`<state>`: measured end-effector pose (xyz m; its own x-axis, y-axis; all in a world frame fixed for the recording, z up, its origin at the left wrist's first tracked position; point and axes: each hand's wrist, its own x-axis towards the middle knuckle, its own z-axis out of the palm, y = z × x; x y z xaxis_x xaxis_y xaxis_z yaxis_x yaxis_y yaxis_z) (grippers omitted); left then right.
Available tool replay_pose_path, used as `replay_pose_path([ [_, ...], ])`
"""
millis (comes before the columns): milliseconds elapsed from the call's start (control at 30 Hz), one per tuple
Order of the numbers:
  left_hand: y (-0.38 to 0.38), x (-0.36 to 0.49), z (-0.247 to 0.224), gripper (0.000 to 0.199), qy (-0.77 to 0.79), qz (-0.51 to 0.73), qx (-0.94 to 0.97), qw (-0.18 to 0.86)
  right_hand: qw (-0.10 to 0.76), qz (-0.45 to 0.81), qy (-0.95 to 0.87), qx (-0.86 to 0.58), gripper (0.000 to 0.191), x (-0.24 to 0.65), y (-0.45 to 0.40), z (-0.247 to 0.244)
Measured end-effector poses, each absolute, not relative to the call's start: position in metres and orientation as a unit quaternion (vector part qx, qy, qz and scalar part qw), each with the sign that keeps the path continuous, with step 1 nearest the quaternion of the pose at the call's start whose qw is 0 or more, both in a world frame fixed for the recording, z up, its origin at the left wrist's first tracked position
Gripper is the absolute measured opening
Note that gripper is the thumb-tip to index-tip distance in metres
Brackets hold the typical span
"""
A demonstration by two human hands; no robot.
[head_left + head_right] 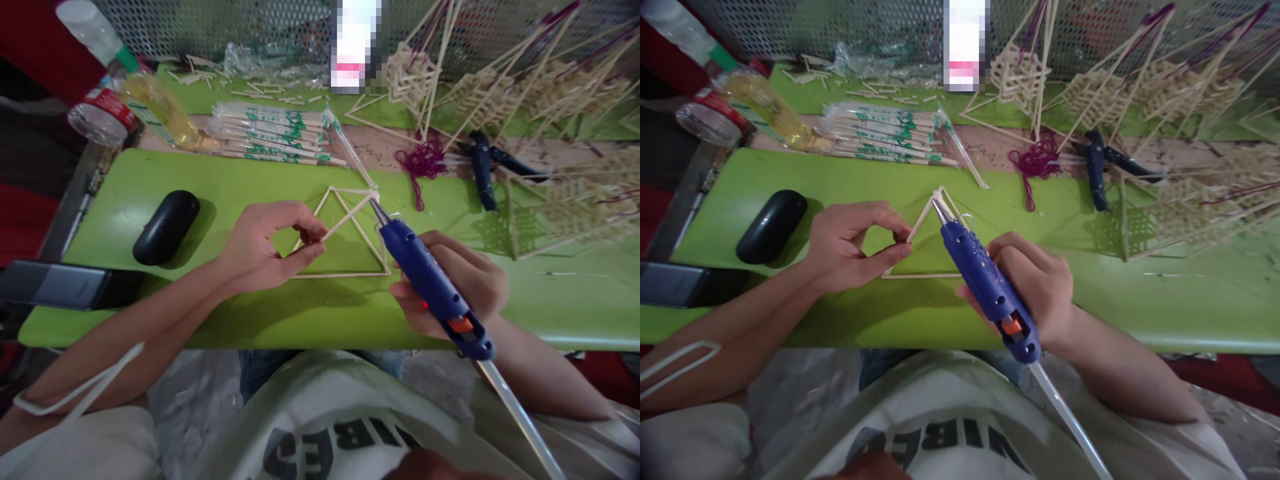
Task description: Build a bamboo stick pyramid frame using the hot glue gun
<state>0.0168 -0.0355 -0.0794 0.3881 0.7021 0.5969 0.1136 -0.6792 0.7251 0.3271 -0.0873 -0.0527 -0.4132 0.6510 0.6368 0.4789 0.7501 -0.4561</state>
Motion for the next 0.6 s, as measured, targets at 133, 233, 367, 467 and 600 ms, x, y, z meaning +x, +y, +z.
replay_pose_path([
  [133,-0.0352,0.0167,-0.0794,0.02,0.263,0.484,0.777,0.305,0.434,0.088,-0.833,-0.332,0.034,0.327,-0.0866,-0.0551],
  [233,-0.0351,0.0171,-0.0796,0.019,0.259,0.489,0.776,0.303,0.424,0.083,-0.835,-0.341,0.033,0.3273,-0.0872,-0.0551],
  [367,-0.0336,0.0175,-0.0807,0.019,0.261,0.489,0.777,0.298,0.416,0.09,-0.84,-0.336,0.034,0.3287,-0.0878,-0.0526],
  [467,-0.0324,0.0174,-0.0812,0.02,0.254,0.488,0.78,0.299,0.417,0.089,-0.837,-0.342,0.037,0.3293,-0.0879,-0.0512],
  [600,-0.0331,0.0165,-0.0814,0.021,0.258,0.485,0.779,0.303,0.42,0.081,-0.839,-0.335,0.038,0.3296,-0.0877,-0.0507],
])
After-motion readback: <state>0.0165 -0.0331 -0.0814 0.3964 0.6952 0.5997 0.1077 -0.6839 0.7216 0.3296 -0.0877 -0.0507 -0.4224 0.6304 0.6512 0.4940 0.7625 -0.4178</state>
